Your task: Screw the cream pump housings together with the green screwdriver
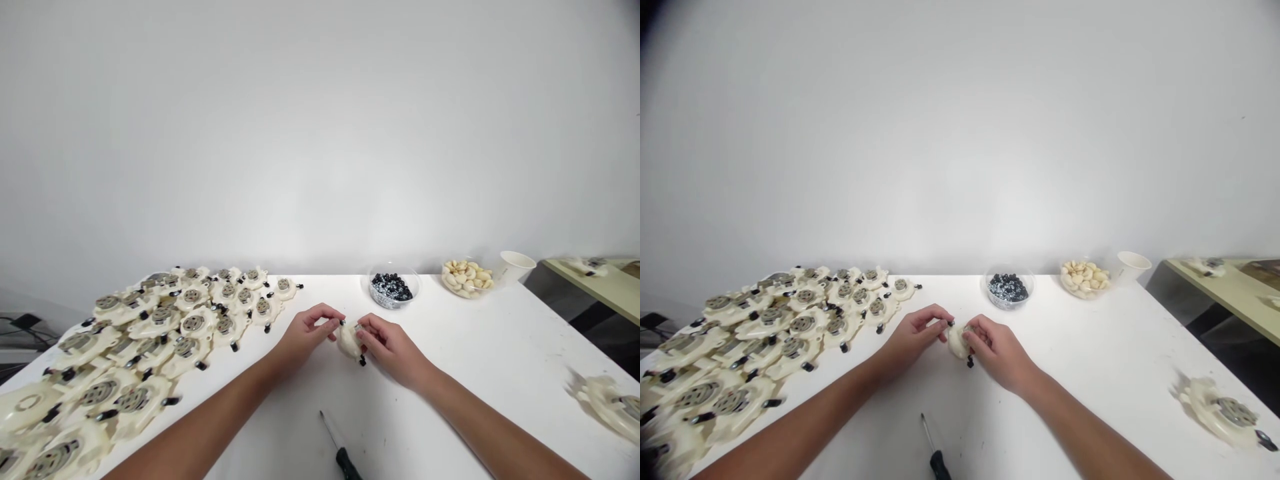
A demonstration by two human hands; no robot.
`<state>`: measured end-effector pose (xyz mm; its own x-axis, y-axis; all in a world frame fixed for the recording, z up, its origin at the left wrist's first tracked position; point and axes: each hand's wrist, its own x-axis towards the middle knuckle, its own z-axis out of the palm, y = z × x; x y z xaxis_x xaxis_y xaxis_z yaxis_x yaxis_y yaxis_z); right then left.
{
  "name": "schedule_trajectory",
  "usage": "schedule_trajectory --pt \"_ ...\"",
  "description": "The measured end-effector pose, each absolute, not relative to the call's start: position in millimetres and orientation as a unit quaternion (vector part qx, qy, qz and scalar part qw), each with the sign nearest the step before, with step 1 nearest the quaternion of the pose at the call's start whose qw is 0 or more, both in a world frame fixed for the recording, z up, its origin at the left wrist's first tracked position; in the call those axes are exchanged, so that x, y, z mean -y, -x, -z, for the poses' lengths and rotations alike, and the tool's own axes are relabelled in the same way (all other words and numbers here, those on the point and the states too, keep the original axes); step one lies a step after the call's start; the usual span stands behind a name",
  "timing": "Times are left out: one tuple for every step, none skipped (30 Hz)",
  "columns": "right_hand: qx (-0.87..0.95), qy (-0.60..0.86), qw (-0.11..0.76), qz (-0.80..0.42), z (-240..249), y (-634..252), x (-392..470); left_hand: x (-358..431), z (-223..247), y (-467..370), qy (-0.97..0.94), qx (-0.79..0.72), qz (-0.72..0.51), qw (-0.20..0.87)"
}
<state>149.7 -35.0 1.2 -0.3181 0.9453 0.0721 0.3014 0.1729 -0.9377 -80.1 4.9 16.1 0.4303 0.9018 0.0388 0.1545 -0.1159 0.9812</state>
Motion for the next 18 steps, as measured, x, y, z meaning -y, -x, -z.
schedule_trajectory --pt "0.677 0.461 0.361 -0.447 -1.0 -149.4 35.1 -5.2 -15.9 80.1 -0.651 -0.403 -0.353 0.538" --pt "0.677 0.462 0.363 -0.444 -0.7 -149.1 35.2 -5.4 -15.7 80.0 -0.644 -0.408 -0.352 0.543" --pt "0.678 0.463 0.365 -0.440 -0.4 -148.8 35.3 -5.6 -15.7 80.0 -0.640 -0.413 -0.352 0.544" --pt "0.678 0.465 0.366 -0.436 0.0 -148.5 35.3 -5.6 -16.0 80.0 -0.638 -0.418 -0.352 0.543" --pt "0.678 0.467 0.368 -0.431 0.4 -148.2 35.3 -5.6 -16.6 80.0 -0.638 -0.422 -0.352 0.540" --pt "0.678 0.470 0.371 -0.426 1.0 -147.9 35.3 -5.5 -17.4 80.1 -0.639 -0.426 -0.352 0.536" --pt "0.678 0.473 0.373 -0.421 1.5 -147.7 35.3 -5.4 -18.4 80.1 -0.640 -0.430 -0.351 0.532" --pt "0.678 0.477 0.375 -0.415 2.1 -147.5 35.2 -5.2 -19.5 80.1 -0.641 -0.434 -0.350 0.527" --pt "0.678 0.479 0.377 -0.411 2.5 -147.4 35.1 -5.0 -20.4 80.1 -0.643 -0.437 -0.351 0.522" --pt "0.678 0.481 0.379 -0.407 2.9 -147.3 35.0 -4.8 -21.1 80.1 -0.645 -0.440 -0.352 0.517" --pt "0.679 0.481 0.380 -0.404 3.1 -147.2 35.0 -4.7 -21.5 80.1 -0.647 -0.441 -0.353 0.513" --pt "0.680 0.482 0.380 -0.402 3.2 -147.1 34.9 -4.6 -21.5 80.1 -0.650 -0.441 -0.353 0.509" --pt "0.679 0.482 0.380 -0.402 3.2 -147.0 35.0 -4.5 -21.2 80.0 -0.652 -0.442 -0.353 0.506" --pt "0.678 0.483 0.379 -0.404 3.1 -146.9 35.0 -4.4 -20.7 80.0 -0.652 -0.443 -0.354 0.503" --pt "0.677 0.483 0.378 -0.408 2.9 -146.7 35.1 -4.3 -20.0 79.9 -0.652 -0.446 -0.354 0.502" --pt "0.675 0.482 0.376 -0.413 2.7 -146.6 35.2 -4.2 -19.4 79.8 -0.650 -0.449 -0.354 0.501" --pt "0.673 0.481 0.375 -0.418 2.5 -146.4 35.3 -4.1 -19.0 79.7 -0.649 -0.451 -0.353 0.500" --pt "0.672 0.480 0.376 -0.422 2.3 -146.3 35.4 -4.0 -18.7 79.7 -0.648 -0.453 -0.353 0.500"
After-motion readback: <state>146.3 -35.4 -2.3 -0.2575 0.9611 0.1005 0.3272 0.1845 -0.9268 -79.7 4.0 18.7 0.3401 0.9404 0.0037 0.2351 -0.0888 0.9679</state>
